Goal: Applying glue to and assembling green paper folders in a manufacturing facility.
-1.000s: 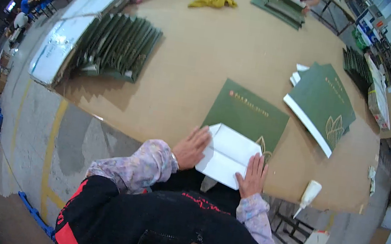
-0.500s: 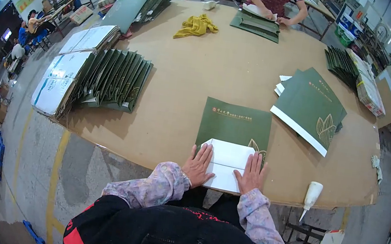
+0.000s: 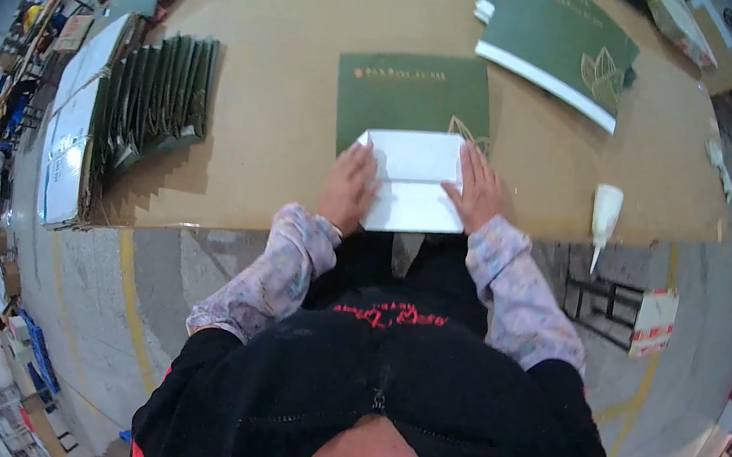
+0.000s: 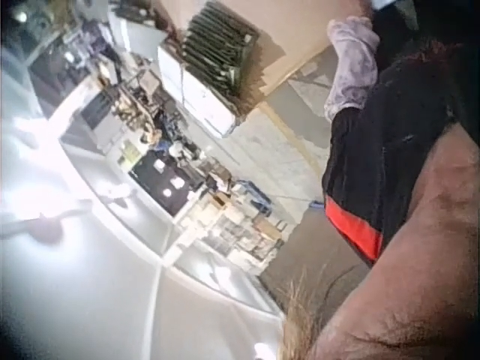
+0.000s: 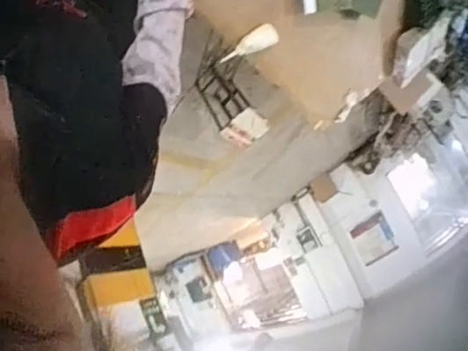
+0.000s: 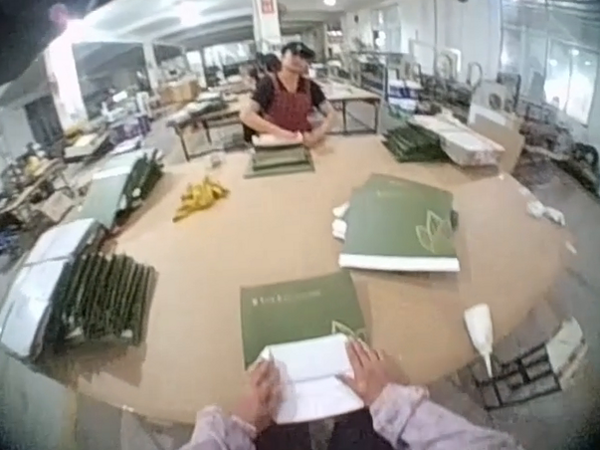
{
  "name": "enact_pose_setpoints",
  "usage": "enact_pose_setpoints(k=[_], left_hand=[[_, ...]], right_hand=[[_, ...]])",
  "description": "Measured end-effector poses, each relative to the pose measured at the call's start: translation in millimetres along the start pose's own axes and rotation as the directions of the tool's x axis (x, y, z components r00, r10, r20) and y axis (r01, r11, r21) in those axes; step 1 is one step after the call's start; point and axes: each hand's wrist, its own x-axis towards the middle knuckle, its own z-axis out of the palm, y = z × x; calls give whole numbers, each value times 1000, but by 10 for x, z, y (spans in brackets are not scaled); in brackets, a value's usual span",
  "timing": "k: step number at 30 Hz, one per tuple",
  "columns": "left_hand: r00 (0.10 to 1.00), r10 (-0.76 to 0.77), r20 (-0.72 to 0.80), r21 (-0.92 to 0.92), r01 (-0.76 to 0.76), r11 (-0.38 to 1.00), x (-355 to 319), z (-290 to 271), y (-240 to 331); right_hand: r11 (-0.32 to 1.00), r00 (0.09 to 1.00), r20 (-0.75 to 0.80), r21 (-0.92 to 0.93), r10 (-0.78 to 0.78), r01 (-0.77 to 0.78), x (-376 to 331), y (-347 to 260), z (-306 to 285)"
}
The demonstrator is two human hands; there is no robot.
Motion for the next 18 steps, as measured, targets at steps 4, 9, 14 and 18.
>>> enact_pose_setpoints(k=[4,9,14,18], left_hand=[[988,-135,-75,-179,119,977,146,-111,17],[991,-135,-11,-105,133,986,160,-221,-130],[966,-243,92,19,243,970,366,-307,-93],[890,-410,197,105,397,912,489,-370,-82]], right_hand=[[978,990,134,196,51,-77,98,228,-150],[960,930,306,126,202,-250,192,105,-443],[987,990,92,110,107,-117,314,231,-292],[972,971,162,125,176,-198,479,243,-266]])
